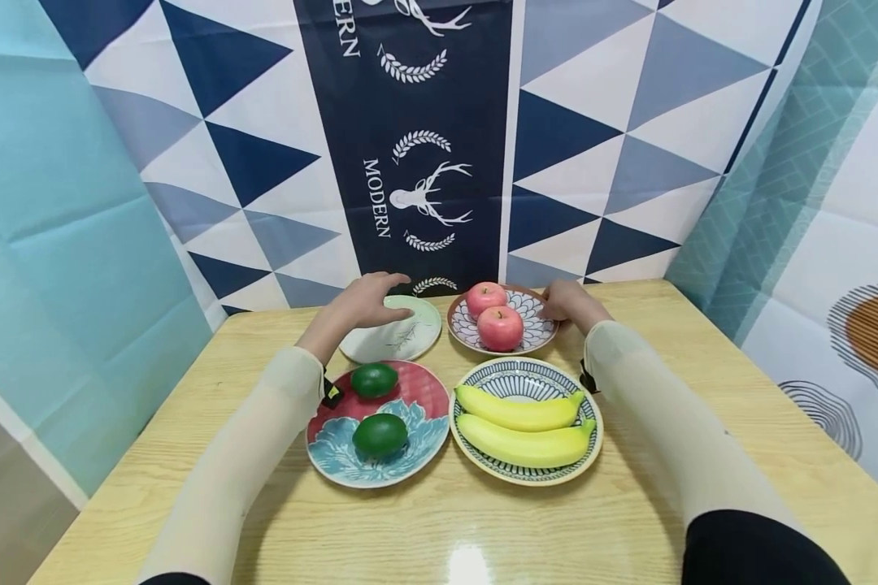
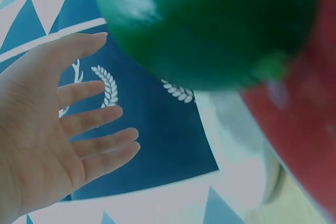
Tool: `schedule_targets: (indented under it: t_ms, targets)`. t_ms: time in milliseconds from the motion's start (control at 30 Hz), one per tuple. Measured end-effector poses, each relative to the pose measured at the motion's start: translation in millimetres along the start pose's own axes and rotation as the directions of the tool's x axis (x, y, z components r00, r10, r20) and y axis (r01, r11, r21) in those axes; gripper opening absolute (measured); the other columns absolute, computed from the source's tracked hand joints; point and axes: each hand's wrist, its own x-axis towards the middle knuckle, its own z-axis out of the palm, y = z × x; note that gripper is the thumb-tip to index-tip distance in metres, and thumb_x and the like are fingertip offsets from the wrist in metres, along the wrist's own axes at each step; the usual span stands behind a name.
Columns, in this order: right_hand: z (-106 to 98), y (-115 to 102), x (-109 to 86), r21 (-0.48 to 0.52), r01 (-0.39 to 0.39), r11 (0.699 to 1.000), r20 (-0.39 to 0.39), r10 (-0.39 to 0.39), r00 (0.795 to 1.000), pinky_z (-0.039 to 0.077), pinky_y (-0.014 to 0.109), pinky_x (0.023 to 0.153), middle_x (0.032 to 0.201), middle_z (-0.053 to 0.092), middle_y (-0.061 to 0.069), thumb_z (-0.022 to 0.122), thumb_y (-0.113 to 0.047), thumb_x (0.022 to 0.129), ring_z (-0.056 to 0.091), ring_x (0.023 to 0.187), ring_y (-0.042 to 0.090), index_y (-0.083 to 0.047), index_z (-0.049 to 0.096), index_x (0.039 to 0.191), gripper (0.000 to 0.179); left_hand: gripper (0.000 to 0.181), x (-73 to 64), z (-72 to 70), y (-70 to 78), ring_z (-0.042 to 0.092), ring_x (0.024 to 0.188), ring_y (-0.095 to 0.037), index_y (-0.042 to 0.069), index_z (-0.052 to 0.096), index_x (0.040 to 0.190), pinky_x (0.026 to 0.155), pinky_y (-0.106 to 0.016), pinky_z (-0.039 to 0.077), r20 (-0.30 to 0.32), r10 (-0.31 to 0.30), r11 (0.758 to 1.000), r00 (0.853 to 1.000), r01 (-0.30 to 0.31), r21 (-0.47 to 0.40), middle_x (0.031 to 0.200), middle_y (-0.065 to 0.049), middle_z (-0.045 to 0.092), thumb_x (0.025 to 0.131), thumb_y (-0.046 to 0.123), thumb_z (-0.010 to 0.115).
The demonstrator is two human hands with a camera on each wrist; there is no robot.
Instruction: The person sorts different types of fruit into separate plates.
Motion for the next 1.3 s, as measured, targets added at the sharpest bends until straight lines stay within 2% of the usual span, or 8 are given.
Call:
schedule_targets:
  t_ms: [233,433,667,867,1067,1300]
  targets:
    - [-0.9,0.9,-1.4,0.019,-0.011,1.0,0.005,0.011,1.0,0.061,0.032,0.057,0.09,0.064,0.024,0.066,-0.008,0.1,0.07,0.057,0.017,0.014,0.06,0.129,0.037,0.071,-13.9,3.3,-19.8,0.049,0.144,-0.035,0.015,0.049,0.159,0.116,-0.054,0.04,-0.048,-0.043,0.999,0.998,0.041,-0.033,0.156,-0.016,0.052,0.099,0.047,0.07]
    - [0.0,1.7,0.8,-0.006,0.001,1.0,-0.008,-0.001,1.0,0.06,0.032,0.056,0.095,0.064,0.027,0.067,-0.01,0.099,0.07,0.057,0.018,0.014,0.06,0.129,0.038,0.072,-23.6,4.3,-33.1,0.041,0.151,-0.035,0.014,0.046,0.161,0.12,-0.054,0.035,-0.062,-0.073,0.994,0.995,0.068,-0.081,0.162,-0.016,0.046,0.101,0.047,0.068]
    - [1.8,2.4,2.7,-0.009,-0.006,1.0,-0.007,0.006,1.0,0.06,0.032,0.057,0.096,0.065,0.027,0.068,-0.009,0.1,0.07,0.058,0.017,0.014,0.06,0.129,0.038,0.068,-30.8,9.2,-45.0,0.039,0.152,-0.035,0.014,0.045,0.161,0.122,-0.052,0.033,-0.077,-0.144,0.987,0.987,0.137,-0.084,0.163,-0.016,0.044,0.105,0.047,0.06]
    - [0.3,0.2,0.5,-0.029,0.001,1.0,-0.019,-0.002,1.0,0.06,0.031,0.056,0.09,0.065,0.024,0.068,-0.011,0.099,0.069,0.057,0.016,0.013,0.062,0.127,0.037,0.068,-39.6,9.7,-51.6,0.04,0.151,-0.038,0.015,0.043,0.163,0.122,-0.053,0.033,-0.09,-0.194,0.98,0.977,0.189,-0.058,0.164,-0.018,0.043,0.105,0.047,0.059]
    - [0.1,-1.4,0.2,-0.057,0.024,0.998,-0.031,-0.025,0.999,0.058,0.029,0.055,0.087,0.067,0.022,0.068,-0.012,0.099,0.068,0.056,0.015,0.013,0.063,0.126,0.037,0.071,-45.7,8.2,-55.3,0.038,0.151,-0.042,0.017,0.04,0.164,0.121,-0.057,0.033,-0.081,-0.219,0.975,0.972,0.215,-0.049,0.166,-0.02,0.039,0.105,0.053,0.055]
    - [-0.4,-0.4,-3.8,-0.042,0.024,0.999,-0.03,-0.025,0.999,0.059,0.031,0.055,0.091,0.067,0.026,0.068,-0.011,0.099,0.069,0.056,0.016,0.014,0.061,0.128,0.039,0.071,-49.6,10.7,-59.8,0.035,0.154,-0.037,0.018,0.039,0.165,0.123,-0.055,0.03,-0.054,-0.221,0.97,0.974,0.214,-0.113,0.167,-0.016,0.038,0.106,0.056,0.051]
